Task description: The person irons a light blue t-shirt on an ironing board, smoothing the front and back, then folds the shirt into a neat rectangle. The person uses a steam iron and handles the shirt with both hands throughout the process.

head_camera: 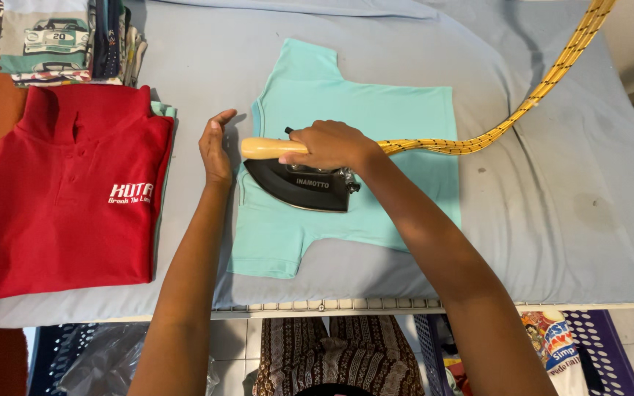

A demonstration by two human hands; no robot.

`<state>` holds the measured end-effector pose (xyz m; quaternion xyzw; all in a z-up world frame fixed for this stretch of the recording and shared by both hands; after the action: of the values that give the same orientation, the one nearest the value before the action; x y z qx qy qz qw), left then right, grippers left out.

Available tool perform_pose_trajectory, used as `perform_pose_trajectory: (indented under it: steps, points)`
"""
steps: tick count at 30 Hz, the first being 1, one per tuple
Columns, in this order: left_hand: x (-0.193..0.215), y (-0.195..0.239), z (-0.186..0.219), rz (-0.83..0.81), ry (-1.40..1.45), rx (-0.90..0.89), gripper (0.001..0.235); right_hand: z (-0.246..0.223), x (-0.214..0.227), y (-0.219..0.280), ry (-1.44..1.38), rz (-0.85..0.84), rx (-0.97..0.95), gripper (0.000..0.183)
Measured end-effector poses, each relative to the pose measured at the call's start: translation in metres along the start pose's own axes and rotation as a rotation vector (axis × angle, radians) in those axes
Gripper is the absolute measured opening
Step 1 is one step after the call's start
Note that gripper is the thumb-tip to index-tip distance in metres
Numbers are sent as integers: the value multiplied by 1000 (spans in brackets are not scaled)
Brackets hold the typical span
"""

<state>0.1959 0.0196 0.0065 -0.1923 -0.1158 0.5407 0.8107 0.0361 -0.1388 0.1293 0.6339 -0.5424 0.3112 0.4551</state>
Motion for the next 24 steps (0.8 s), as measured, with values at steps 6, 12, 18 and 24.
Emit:
perform_pose_trajectory:
  steps: [6, 12, 18, 24]
  points:
    - [-18, 7, 23, -91, -411, -45, 47, -9, -10, 25, -17, -81, 67, 59]
    - [-44, 16, 35, -214, -877, -247, 34, 6, -19, 62, 77, -95, 72, 58]
    - [-42, 14, 30, -202, -855, -170, 47, 46, -7, 94, 258, 224, 57, 60]
    - [-44, 13, 37, -200, -850, -182, 49, 130, 33, 99, 370, 465, -125, 60]
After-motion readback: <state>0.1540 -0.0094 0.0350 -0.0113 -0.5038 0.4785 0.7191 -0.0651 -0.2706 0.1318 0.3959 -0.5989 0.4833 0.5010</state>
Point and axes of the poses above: each hand's wrist, its own y-axis away from the middle knuckle, its own x-axis out of the back of the hand, z = x × y, the point moved 8 cm from there along -y, towards the middle knuckle, and after that the axes turned 5 degrees about -y, right-handed, at the moved point
